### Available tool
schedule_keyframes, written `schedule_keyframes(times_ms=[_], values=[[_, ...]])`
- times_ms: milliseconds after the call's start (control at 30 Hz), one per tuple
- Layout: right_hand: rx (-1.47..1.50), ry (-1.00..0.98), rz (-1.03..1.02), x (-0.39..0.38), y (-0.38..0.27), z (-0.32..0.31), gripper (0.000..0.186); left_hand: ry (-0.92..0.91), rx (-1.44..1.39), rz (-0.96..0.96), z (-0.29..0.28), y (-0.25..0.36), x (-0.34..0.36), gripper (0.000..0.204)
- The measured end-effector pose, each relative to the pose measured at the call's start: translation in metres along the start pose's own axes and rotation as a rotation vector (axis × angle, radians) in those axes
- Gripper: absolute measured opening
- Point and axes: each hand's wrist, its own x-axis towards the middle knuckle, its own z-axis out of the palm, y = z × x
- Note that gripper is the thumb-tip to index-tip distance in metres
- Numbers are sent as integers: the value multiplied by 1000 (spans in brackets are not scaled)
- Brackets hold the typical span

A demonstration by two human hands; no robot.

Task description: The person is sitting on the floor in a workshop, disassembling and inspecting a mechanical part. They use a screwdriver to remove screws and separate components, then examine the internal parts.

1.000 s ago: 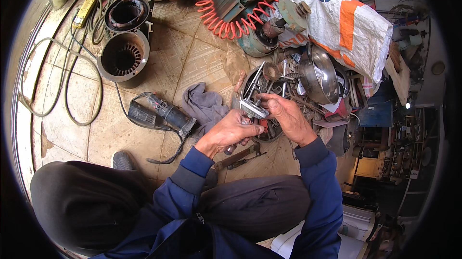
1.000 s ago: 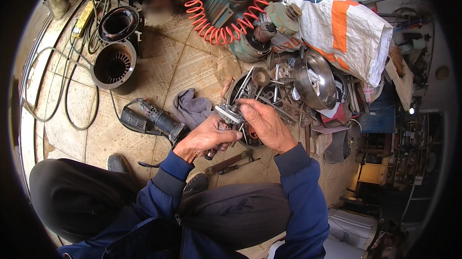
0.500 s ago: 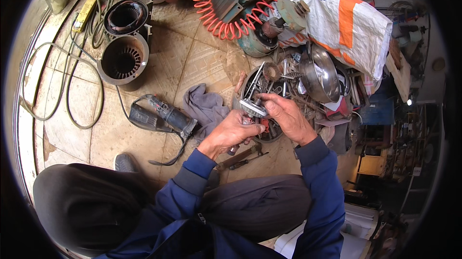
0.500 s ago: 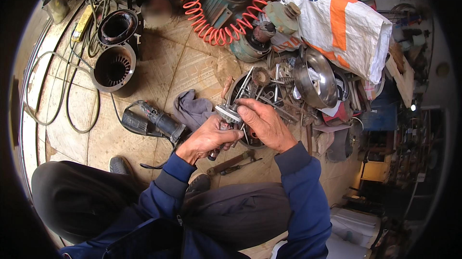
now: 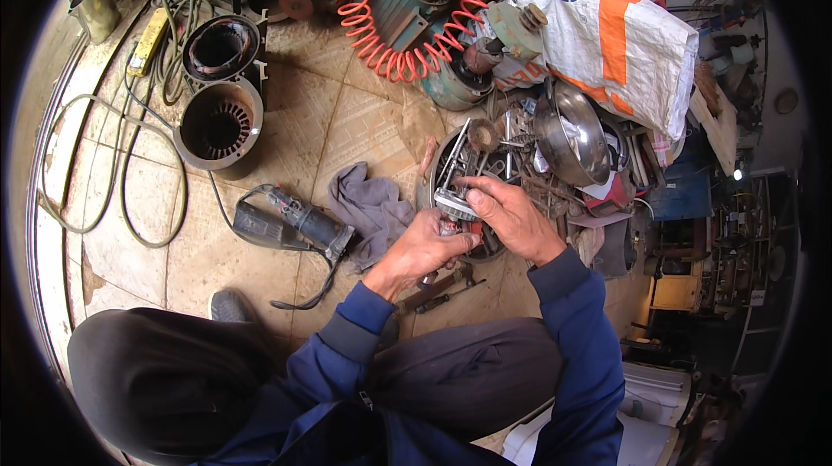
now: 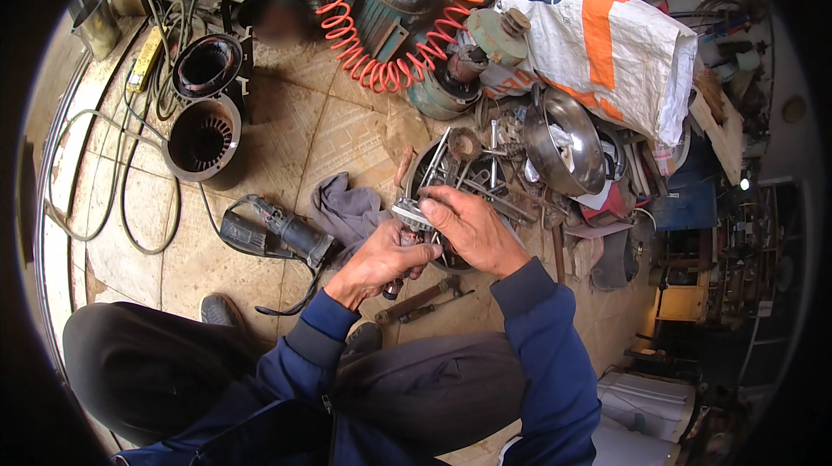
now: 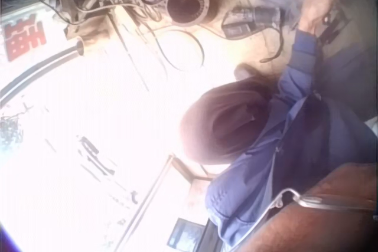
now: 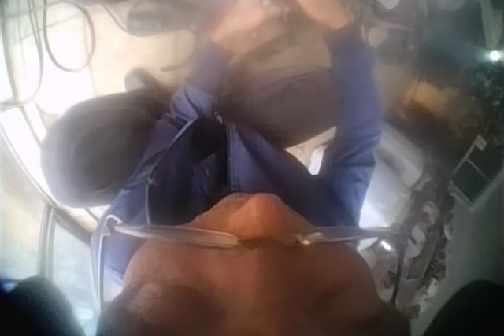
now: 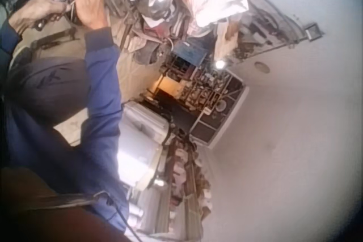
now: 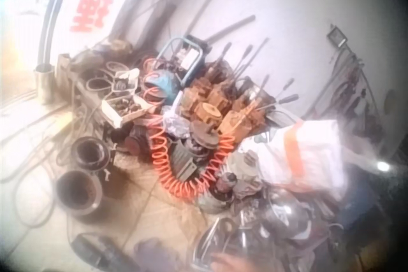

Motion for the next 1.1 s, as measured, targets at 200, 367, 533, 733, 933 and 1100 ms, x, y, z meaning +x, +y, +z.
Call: schedule_keyframes(times_ms=[200,367,533,733,933,1100], values=[[54,-1,19,0,0,2,59,-10,-19,15,0,-3,1,17],[50,0,-2,1,3,1,61,-4,-44,25,1,-3,1,18],[44,-4,9,0,-1,1,62,-21,-86,-6,2,-1,-1,18],[44,12,0,0,7,1,64,-29,-74,-33,2,3,-2,16],[99,20,11,0,9,1,63,2,26,46,-8,-16,9,18],[171,19,1,0,6,2,63,52,-33,277,-8,-19,10,39]])
